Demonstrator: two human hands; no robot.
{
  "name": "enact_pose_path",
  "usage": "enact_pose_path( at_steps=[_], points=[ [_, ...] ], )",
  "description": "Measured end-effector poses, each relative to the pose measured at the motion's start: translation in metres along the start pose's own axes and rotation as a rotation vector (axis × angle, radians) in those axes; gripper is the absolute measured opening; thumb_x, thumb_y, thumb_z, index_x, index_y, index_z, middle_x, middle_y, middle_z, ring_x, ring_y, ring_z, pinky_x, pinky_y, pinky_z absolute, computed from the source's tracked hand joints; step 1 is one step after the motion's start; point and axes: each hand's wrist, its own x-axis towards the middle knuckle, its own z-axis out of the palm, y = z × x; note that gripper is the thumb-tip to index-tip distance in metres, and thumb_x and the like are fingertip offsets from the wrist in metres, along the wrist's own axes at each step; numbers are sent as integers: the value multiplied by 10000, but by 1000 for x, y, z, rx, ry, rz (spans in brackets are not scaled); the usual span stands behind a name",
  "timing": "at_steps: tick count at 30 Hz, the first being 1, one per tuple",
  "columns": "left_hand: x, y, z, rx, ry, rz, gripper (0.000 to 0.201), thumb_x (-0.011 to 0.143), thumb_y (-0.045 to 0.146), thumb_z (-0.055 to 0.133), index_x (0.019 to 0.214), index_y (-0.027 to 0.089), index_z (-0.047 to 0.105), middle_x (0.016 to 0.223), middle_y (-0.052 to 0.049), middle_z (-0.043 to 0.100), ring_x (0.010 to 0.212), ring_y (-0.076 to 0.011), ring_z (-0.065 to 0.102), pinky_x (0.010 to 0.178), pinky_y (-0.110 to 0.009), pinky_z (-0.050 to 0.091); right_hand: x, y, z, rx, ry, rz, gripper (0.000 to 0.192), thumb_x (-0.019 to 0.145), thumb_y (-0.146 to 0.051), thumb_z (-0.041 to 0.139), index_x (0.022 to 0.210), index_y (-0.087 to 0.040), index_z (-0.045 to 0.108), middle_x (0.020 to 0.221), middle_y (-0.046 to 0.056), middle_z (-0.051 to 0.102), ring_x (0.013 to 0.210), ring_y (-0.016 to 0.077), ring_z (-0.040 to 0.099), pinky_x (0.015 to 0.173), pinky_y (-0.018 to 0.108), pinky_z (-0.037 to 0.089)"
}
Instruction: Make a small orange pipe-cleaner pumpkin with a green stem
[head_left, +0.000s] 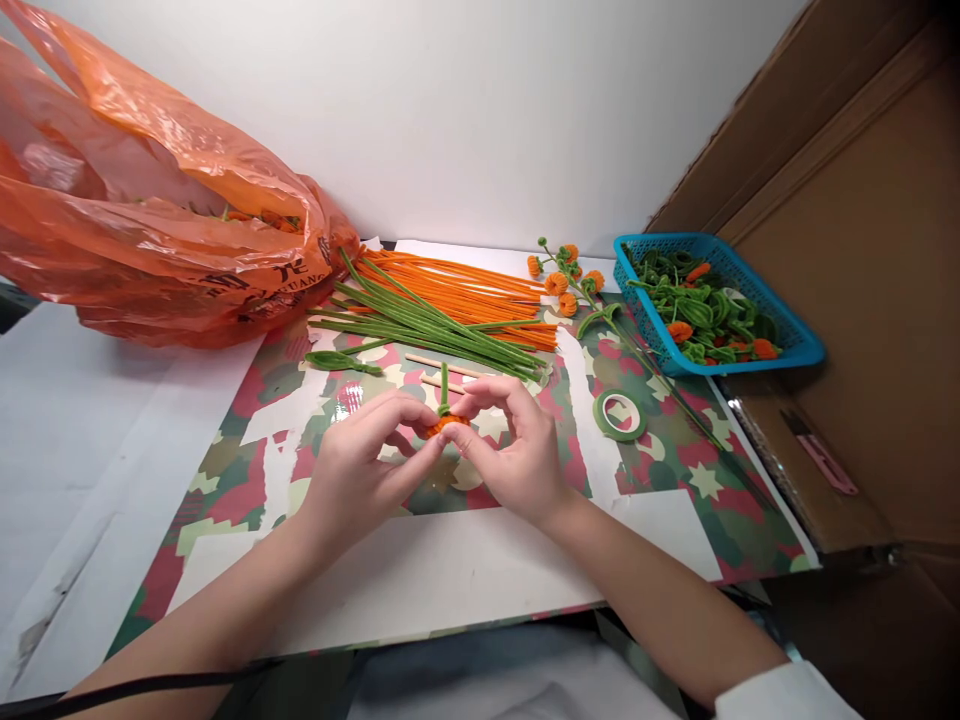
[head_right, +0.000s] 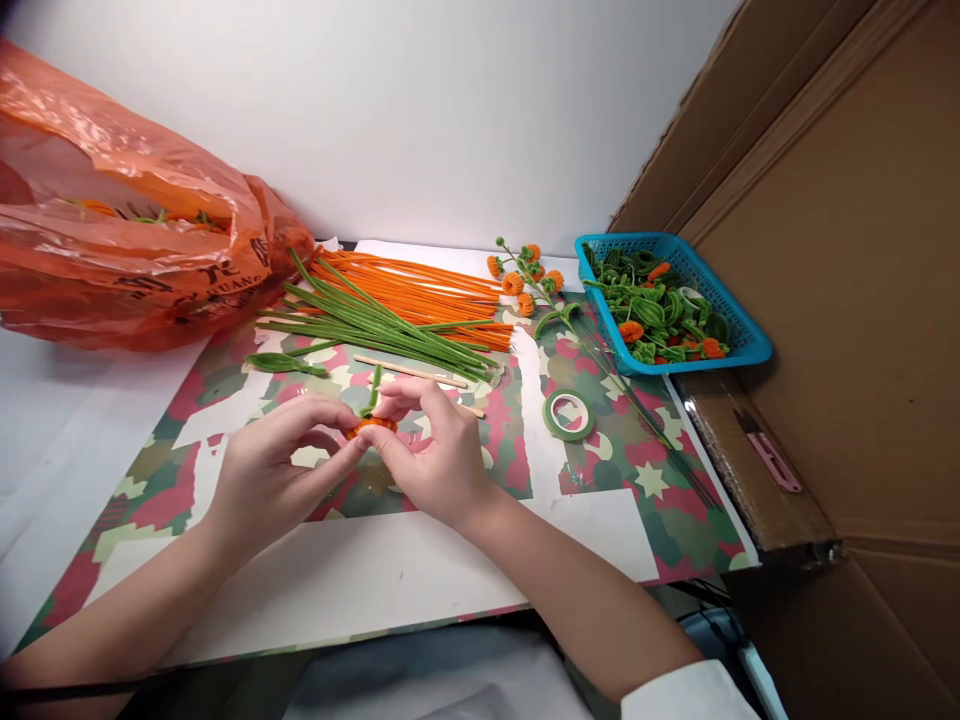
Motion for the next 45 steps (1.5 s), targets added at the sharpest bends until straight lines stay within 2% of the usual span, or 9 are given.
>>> enact_pose_path(
  at_steps=[8,12,15,18,27,33,37,41,45],
  points=[
    [-1,1,3,-6,7,32,48,841,210,626,797,190,624,740,0,637,649,-116,597,526,-204,555,-1,1,4,73,37,92,138,820,-156,642,928,-225,590,792,-9,657,724,135,666,766,331,592],
    [-1,3,2,-188,17,-202,109,832,293,669,808,195,627,751,3,640,654,-127,625,532,-211,553,-1,0,1,5,55,89,105,820,-229,668,904,-229,605,857,18,683,781,153,664,763,335,583],
    [1,3,1,-396,18,-405,207,813,387,694,816,195,617,730,1,658,583,-128,628,474,-211,534,-2,-1,1,-92,62,23,164,760,-251,733,870,-221,615,818,18,686,735,153,644,664,297,569],
    [2,3,2,-491,6,-489,271,765,429,737,780,187,615,702,0,666,541,-127,619,462,-218,535,-3,-2,2,-126,50,29,143,752,-234,741,842,-219,630,773,8,705,709,152,659,579,261,548],
    [2,5,2,-420,2,-482,269,780,436,716,742,178,651,608,5,647,518,-123,611,450,-195,510,-2,0,4,-7,48,92,35,800,-181,689,806,-213,703,795,25,727,816,177,694,712,308,584],
    [2,-3,3,-462,-36,-500,276,784,438,721,866,193,625,767,-16,676,570,-136,631,483,-241,557,-1,2,3,42,49,206,45,775,-199,703,816,-212,716,854,44,735,787,182,691,613,292,583],
    [2,-4,1,-388,11,-344,295,759,386,757,976,210,663,957,-56,702,825,-189,691,643,-271,612,4,0,-2,-56,-12,85,108,768,-150,716,838,-230,732,843,27,740,836,182,686,771,340,582],
    [3,0,0,-374,2,-352,228,762,397,753,834,186,708,860,-55,732,780,-196,709,663,-276,617,4,-1,-3,-49,8,55,159,784,-145,713,913,-236,723,859,22,738,780,165,694,759,330,585],
    [1,2,0,-349,18,-354,263,748,377,771,917,182,718,884,-60,747,750,-196,713,657,-293,624,2,-2,-3,-85,5,-62,130,815,-126,681,885,-233,704,839,16,746,838,175,704,783,335,583]
  ],
)
